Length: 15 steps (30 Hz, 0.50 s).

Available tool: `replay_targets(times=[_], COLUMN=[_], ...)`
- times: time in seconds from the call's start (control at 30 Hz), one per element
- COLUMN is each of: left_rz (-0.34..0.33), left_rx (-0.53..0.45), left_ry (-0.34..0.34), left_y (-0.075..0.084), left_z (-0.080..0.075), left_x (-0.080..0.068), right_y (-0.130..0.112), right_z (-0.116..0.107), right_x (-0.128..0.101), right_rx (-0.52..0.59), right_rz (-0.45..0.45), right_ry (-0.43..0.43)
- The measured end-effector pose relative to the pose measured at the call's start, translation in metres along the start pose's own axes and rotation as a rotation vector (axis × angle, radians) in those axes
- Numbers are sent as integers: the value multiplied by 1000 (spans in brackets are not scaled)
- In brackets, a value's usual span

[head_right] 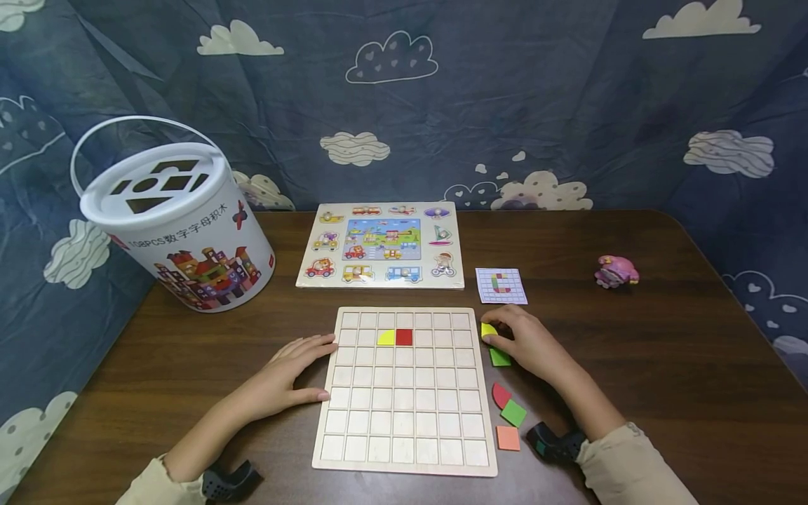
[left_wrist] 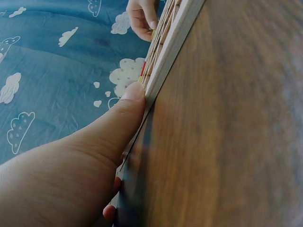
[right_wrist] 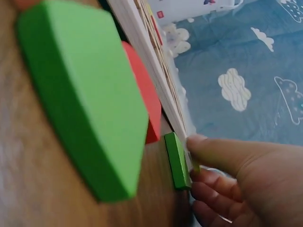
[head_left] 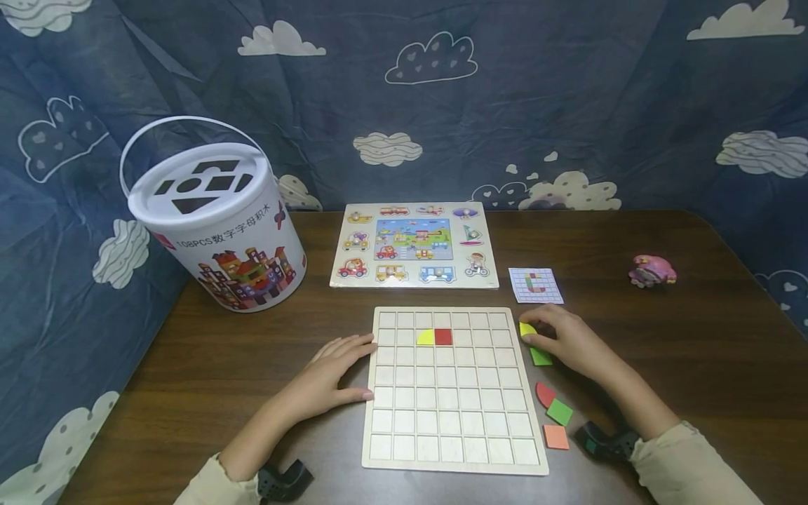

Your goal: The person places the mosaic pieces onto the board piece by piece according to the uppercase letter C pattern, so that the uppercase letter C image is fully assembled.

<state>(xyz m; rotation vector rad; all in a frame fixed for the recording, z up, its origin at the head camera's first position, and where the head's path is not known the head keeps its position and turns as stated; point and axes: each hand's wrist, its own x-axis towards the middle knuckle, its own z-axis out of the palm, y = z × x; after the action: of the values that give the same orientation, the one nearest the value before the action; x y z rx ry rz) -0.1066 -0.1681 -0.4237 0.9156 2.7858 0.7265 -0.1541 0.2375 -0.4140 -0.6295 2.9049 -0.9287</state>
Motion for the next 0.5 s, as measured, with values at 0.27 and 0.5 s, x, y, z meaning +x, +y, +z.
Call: replay_targets(times=[0.27, 0.5], left_rz=[-8, -9], left_rx=[3, -1], left_ry=[0, -3], left_y=[0, 0], left_z=[0, 0], left_x=[-1, -1], right_y=[-22, -55], right_z=[-10, -16], right_x=[5, 12], right_rx=[26, 62], right_rz=[-36, -107], right_ry=[37, 88])
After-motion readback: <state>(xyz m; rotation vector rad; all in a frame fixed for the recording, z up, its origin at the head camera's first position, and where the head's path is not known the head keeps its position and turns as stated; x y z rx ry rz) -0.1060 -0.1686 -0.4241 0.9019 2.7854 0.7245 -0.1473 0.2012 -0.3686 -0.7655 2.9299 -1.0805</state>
